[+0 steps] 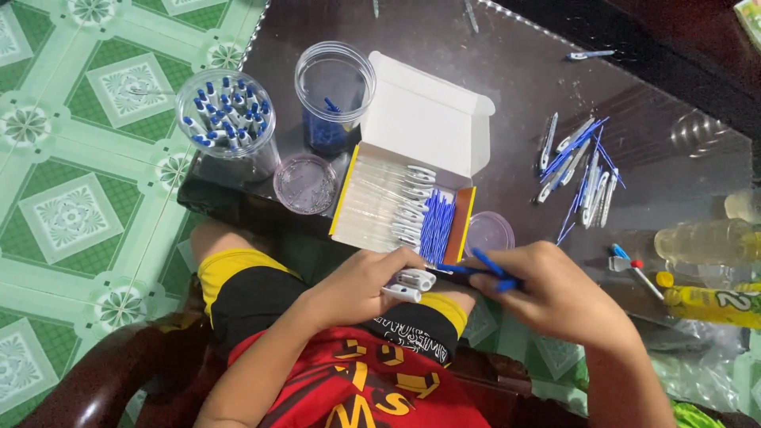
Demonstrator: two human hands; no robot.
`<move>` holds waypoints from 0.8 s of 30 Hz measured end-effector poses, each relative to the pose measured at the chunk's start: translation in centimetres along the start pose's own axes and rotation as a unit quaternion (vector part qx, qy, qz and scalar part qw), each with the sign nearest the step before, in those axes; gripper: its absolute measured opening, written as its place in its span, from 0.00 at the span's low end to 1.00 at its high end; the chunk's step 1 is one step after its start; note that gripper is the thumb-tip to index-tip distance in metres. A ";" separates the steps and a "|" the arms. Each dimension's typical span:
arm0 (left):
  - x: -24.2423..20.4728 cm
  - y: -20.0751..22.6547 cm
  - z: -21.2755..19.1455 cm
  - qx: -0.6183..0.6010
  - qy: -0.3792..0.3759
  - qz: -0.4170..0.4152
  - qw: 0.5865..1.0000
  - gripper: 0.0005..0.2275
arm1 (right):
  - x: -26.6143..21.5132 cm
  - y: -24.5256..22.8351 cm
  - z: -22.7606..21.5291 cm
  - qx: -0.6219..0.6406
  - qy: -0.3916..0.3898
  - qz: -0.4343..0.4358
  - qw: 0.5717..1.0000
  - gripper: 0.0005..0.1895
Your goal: Assembling ballpoint pens by inserting ink refills into barrels and attaching caps.
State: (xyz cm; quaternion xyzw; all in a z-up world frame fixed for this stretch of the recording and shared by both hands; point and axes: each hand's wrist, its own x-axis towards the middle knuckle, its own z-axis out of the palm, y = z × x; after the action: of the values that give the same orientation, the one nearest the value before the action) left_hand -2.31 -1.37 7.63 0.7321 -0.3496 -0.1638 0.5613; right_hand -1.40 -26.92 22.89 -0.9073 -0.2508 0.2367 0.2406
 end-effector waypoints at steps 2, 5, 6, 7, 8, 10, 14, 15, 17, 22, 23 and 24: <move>0.0 -0.8 0.2 0.024 0.037 0.046 0.998 0.14 | -0.6 -0.2 0.1 0.022 0.006 -0.012 1.000 0.05; 0.3 -1.1 0.5 0.066 0.101 0.127 0.985 0.11 | -0.9 -0.9 0.8 0.051 0.004 -0.034 0.998 0.17; 0.6 -1.0 0.7 0.084 0.126 0.165 0.975 0.11 | -1.1 -1.2 1.1 0.056 -0.001 -0.042 0.998 0.17; 0.6 -1.2 1.2 0.082 0.125 0.165 0.975 0.11 | -1.3 -0.9 1.4 0.057 -0.001 -0.039 0.998 0.17; 0.7 -1.4 1.5 0.096 0.130 0.176 0.971 0.13 | -1.4 -0.6 1.6 0.055 0.017 -0.038 0.998 0.16; 0.9 -1.3 1.9 0.108 0.135 0.187 0.967 0.15 | -1.7 -0.5 1.9 0.053 0.035 -0.035 0.997 0.15; 1.3 -0.4 2.0 0.132 0.162 0.205 0.956 0.16 | -2.2 -0.1 2.6 0.051 0.030 -0.032 0.998 0.20; 1.5 -0.3 2.1 0.154 0.162 0.215 0.951 0.18 | -2.4 0.3 2.9 0.042 0.031 -0.030 0.998 0.23; 1.4 -0.2 2.0 0.164 0.171 0.230 0.944 0.17 | -2.5 0.1 2.9 0.041 0.029 -0.018 0.999 0.23; 1.4 -0.4 1.8 0.190 0.190 0.251 0.930 0.17 | -3.4 0.4 2.7 0.050 0.053 -0.029 0.997 0.16; 1.4 -0.5 1.9 0.196 0.185 0.255 0.929 0.18 | -3.4 0.3 2.5 0.055 0.055 -0.012 0.997 0.15; 1.4 -0.6 2.0 0.203 0.181 0.258 0.927 0.19 | -3.3 0.0 2.4 0.059 0.056 0.005 0.997 0.15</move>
State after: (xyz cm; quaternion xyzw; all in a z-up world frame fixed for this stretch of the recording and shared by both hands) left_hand -2.36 -3.66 6.67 0.7320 -0.4445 0.1962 0.4776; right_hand -5.24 -28.05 22.04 -0.9046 -0.2180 0.2007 0.3064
